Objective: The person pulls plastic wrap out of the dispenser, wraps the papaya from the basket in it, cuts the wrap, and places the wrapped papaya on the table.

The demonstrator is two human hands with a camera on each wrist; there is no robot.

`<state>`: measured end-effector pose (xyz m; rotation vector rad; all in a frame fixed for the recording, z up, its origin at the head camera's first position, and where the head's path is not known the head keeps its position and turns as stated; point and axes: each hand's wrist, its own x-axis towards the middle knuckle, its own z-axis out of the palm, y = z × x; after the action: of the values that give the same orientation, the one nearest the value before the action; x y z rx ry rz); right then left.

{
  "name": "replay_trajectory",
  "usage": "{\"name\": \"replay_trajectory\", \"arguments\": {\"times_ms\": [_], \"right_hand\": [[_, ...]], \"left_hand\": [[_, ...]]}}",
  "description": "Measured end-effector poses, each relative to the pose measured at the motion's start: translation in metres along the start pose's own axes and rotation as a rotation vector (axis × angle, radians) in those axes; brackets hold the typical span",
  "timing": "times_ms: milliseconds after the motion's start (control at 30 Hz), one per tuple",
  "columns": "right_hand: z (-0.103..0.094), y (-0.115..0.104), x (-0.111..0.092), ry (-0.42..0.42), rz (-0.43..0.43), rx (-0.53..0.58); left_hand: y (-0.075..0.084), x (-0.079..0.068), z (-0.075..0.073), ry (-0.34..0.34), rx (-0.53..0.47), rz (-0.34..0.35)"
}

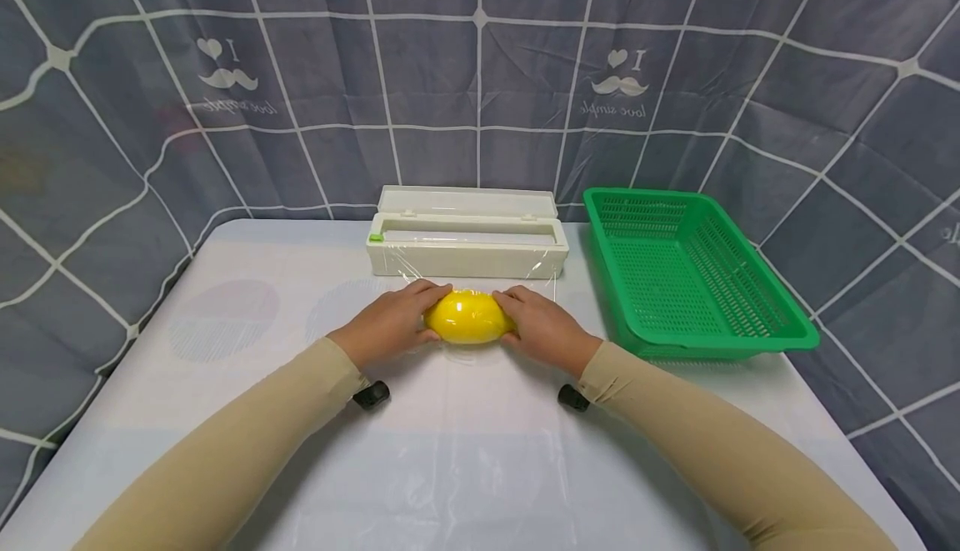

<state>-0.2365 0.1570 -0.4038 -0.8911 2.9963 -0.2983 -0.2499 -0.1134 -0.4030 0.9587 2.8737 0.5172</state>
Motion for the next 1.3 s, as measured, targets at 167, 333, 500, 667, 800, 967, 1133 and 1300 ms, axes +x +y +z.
{"name": "replay_trajectory", "arguments": {"times_ms": [167,333,500,667,800,967,1133,1300], "right_hand": [[-0.001,0.001,0.003,-0.036,0.049,0.044],[-0.002,0.003,0.007,-0.077,0.092,0.117],[-0.004,0.006,0.012,-0.094,0.057,0.129],[-0.004,0.010,0.017,-0.107,0.029,0.139],[-0.004,0.013,0.019,-0.107,0.009,0.125],[-0.006,0.016,0.021,-0.110,-0.005,0.131],[-0.012,0.016,0.023,-0.158,0.017,0.154],[-0.023,0.011,0.021,-0.145,0.074,0.112]], "left_hand": [[-0.010,0.003,-0.003,-0.050,-0.157,-0.063],[-0.019,0.006,-0.008,-0.088,-0.360,-0.156],[-0.029,0.006,-0.009,-0.115,-0.335,-0.160],[-0.029,0.005,-0.013,-0.076,-0.282,-0.154],[-0.015,0.009,-0.012,0.005,-0.121,-0.085],[0.002,0.016,-0.003,0.045,0.068,-0.024],[0.003,0.020,0.003,0.098,0.083,-0.031],[0.001,0.023,-0.001,0.084,0.036,-0.024]]}}
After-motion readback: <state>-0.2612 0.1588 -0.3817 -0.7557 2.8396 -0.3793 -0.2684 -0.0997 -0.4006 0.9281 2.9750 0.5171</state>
